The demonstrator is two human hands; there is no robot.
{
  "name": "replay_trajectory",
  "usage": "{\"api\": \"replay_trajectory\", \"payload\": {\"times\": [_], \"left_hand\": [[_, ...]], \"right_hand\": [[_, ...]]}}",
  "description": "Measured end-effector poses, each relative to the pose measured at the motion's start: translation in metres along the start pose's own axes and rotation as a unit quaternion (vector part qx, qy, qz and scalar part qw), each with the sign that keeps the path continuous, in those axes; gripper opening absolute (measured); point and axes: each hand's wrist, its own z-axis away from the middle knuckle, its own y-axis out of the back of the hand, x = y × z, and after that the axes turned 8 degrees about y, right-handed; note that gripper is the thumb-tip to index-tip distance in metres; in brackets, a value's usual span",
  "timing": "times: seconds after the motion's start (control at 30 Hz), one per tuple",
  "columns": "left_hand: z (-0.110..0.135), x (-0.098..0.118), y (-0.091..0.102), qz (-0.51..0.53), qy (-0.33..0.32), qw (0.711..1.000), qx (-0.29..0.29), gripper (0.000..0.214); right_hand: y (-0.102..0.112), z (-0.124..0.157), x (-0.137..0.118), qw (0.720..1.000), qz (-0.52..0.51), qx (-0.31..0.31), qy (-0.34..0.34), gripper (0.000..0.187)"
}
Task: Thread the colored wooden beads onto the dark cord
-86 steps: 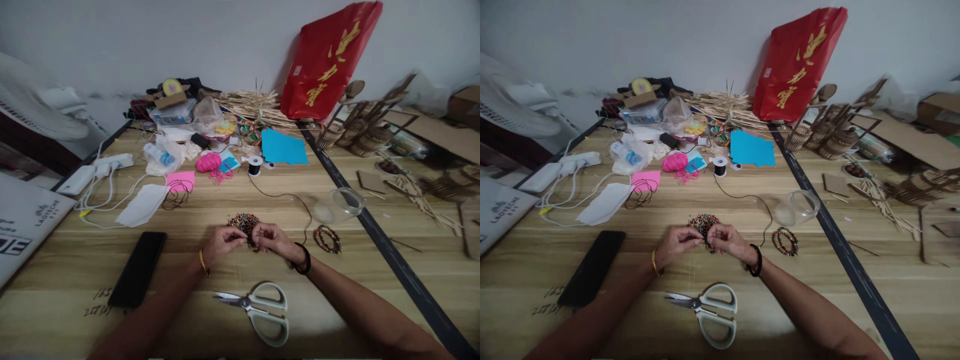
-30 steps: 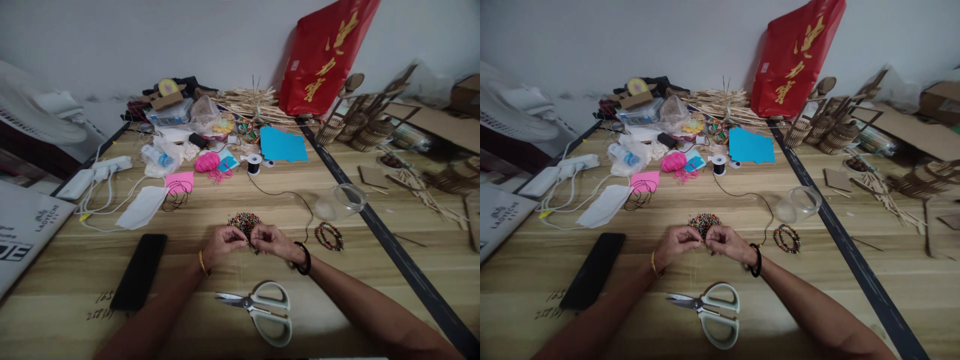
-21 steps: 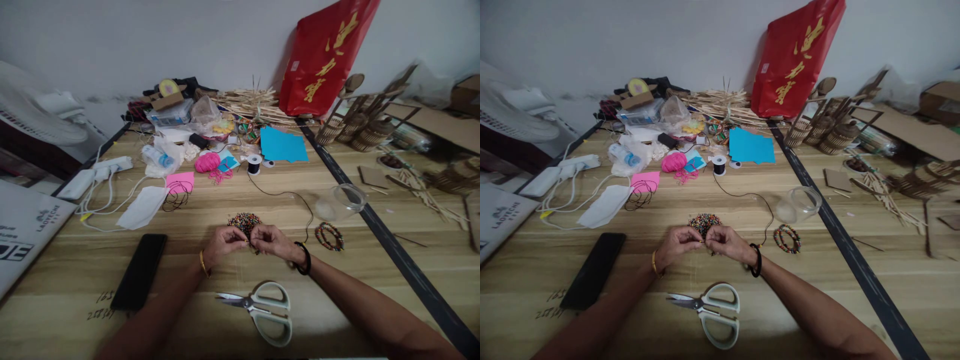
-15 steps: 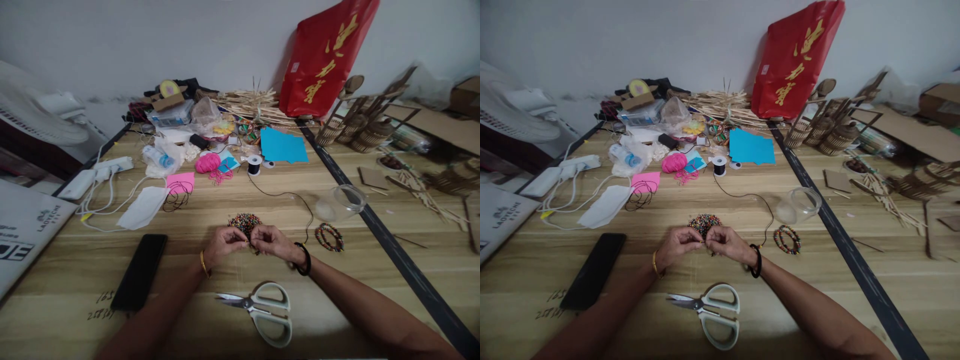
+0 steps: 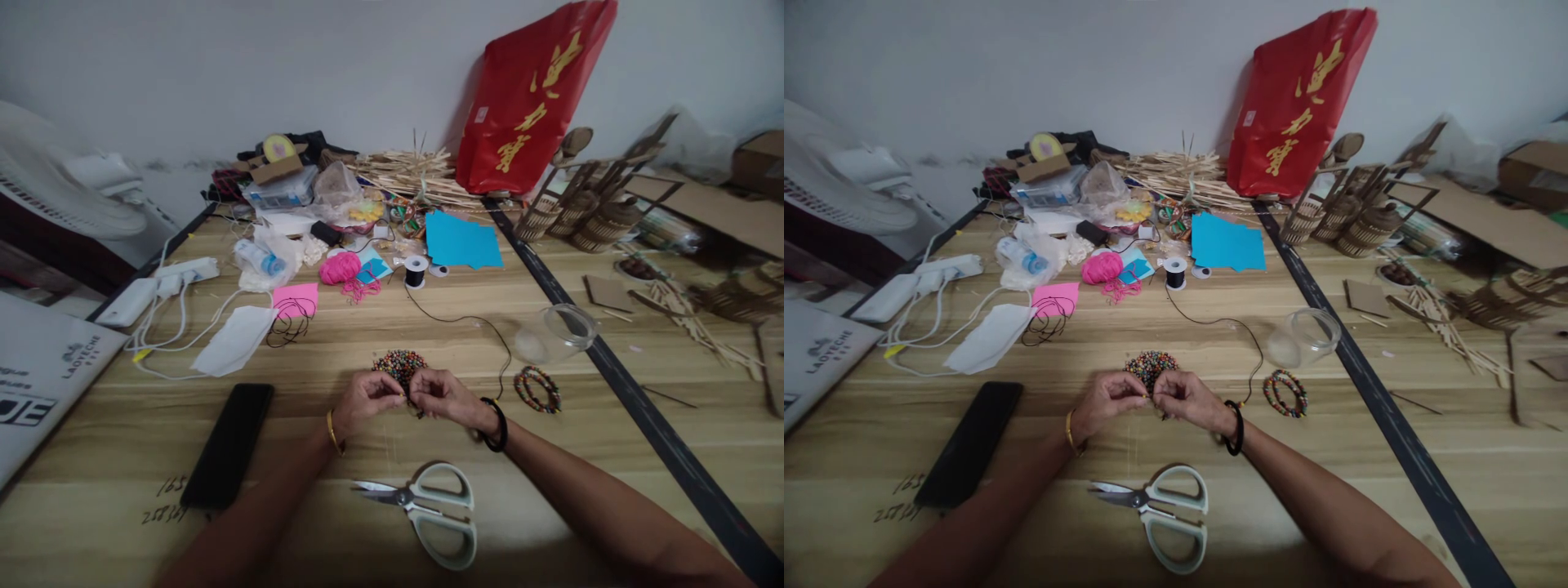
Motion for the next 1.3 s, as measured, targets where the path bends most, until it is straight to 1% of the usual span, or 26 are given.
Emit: {"api": "replay_trajectory", "payload": {"times": [0.3,0.83,1.3], "left_hand": [[-0.0011,-0.0005,-0.0010,0.006,0.003,1.000,-0.016,0.029],[-0.0009,-0.0013,0.0010,0.004,0.002,1.000,0.003,0.032],[0.0002,0.0003,-0.0003,-0.010,0.001,1.000,-0.008,0.030]], "right_hand": [[-0.0003,0.0000,0.0003,1.000,-0.003,-0.001,-0.001,0.038],[-0.0007,-0.0002,0.0008,1.000,-0.003,-0.001,-0.008,0.038],[-0.0007,-0.0002,-0.0010,1.000,0.001,-0.003,-0.008,0.038]]}}
